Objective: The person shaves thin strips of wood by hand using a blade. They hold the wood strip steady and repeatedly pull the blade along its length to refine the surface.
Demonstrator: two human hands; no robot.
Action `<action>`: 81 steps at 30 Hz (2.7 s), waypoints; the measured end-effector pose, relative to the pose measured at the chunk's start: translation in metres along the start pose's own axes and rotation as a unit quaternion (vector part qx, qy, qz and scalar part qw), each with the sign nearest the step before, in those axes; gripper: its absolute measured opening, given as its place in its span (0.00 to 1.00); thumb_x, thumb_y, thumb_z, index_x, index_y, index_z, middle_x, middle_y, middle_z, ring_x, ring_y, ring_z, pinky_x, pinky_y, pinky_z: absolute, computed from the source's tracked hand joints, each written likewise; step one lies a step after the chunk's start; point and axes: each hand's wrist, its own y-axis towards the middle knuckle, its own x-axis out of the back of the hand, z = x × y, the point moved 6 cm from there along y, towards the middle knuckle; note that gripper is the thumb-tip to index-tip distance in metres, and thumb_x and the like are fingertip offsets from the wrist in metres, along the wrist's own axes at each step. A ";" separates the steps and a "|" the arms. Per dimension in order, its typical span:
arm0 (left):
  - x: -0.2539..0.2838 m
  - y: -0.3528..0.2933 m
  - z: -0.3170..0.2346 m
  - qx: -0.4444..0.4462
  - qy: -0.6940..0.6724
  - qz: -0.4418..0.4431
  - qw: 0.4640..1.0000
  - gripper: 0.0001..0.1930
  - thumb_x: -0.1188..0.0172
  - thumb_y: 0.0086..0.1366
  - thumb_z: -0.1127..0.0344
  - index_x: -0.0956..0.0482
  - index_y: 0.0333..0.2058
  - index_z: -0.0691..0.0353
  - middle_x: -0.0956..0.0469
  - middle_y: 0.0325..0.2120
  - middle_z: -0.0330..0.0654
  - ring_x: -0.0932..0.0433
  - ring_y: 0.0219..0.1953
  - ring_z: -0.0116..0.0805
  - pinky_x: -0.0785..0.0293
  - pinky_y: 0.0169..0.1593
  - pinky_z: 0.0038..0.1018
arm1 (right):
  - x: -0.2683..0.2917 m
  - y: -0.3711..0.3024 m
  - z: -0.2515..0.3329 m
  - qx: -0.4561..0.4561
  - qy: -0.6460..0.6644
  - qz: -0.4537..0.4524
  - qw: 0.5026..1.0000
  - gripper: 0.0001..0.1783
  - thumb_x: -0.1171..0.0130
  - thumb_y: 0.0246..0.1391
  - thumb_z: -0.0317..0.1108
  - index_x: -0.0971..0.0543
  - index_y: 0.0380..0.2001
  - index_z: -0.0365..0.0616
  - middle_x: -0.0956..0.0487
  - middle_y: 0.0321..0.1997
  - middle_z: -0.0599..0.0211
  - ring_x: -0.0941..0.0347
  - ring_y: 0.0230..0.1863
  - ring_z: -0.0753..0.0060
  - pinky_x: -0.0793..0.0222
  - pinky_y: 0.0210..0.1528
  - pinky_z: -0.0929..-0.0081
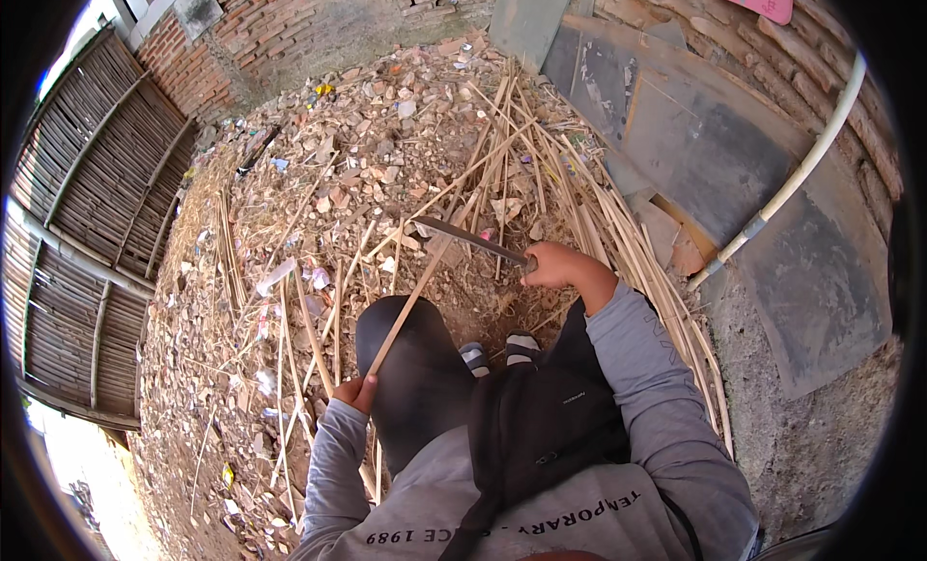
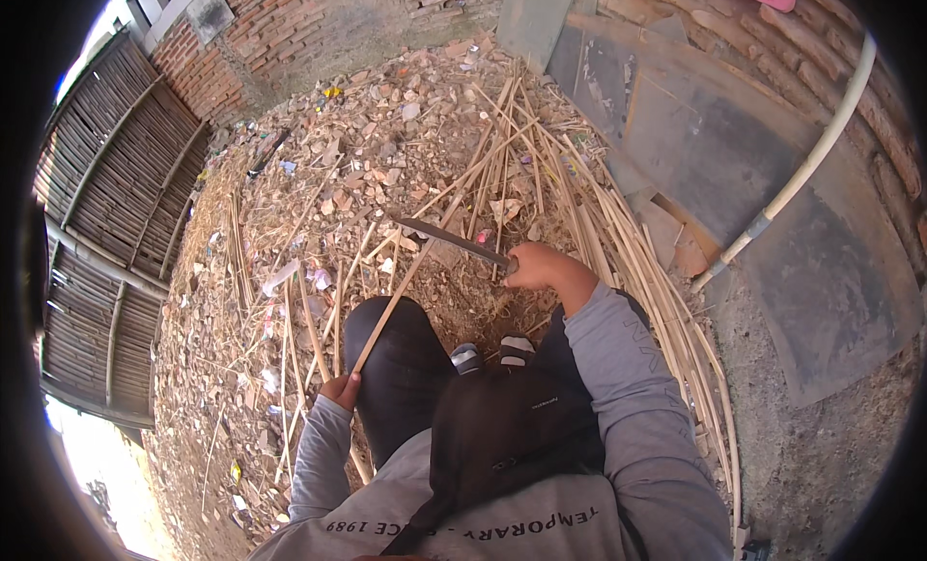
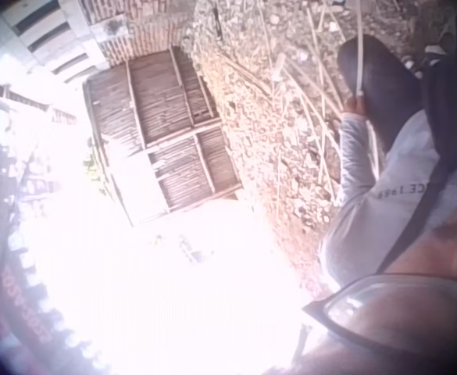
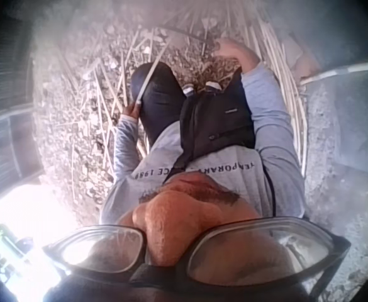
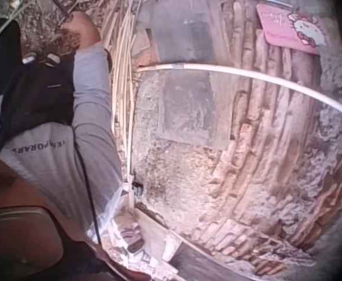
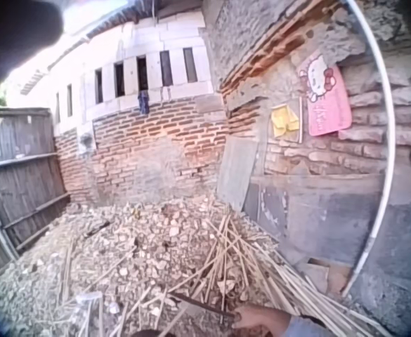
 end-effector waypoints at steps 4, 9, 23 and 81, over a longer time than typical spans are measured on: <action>0.000 -0.001 -0.002 0.002 -0.001 0.005 1.000 0.26 0.50 0.65 0.48 0.22 0.39 0.73 0.21 0.27 0.43 0.25 0.32 0.27 0.30 0.39 0.24 | 0.000 0.000 0.001 -0.002 -0.002 0.006 1.000 0.26 0.35 0.38 0.47 0.23 0.37 0.40 0.23 0.36 0.52 0.26 0.40 0.51 0.32 0.42 0.62; -0.001 -0.003 -0.007 -0.002 -0.018 0.005 1.000 0.27 0.50 0.65 0.48 0.22 0.40 0.73 0.21 0.28 0.43 0.25 0.33 0.27 0.30 0.40 0.24 | -0.001 0.002 -0.001 0.011 -0.017 -0.011 1.000 0.29 0.34 0.39 0.45 0.25 0.44 0.39 0.22 0.34 0.51 0.25 0.38 0.52 0.31 0.40 0.63; 0.004 0.000 0.001 -0.026 0.118 -0.034 0.992 0.27 0.52 0.64 0.46 0.21 0.32 0.70 0.23 0.19 0.51 0.24 0.26 0.35 0.30 0.34 0.31 | 0.014 -0.005 0.015 0.026 -0.068 -0.062 0.995 0.22 0.36 0.35 0.44 0.22 0.33 0.41 0.22 0.32 0.51 0.25 0.37 0.51 0.30 0.39 0.62; -0.032 0.021 0.292 0.088 -0.130 -0.326 0.932 0.15 0.42 0.61 0.56 0.23 0.29 0.64 0.26 0.17 0.40 0.30 0.19 0.25 0.32 0.25 0.25 | -0.031 -0.308 -0.201 -0.336 -0.003 -0.279 0.900 0.20 0.34 0.37 0.40 0.25 0.31 0.36 0.23 0.28 0.49 0.25 0.33 0.50 0.32 0.38 0.62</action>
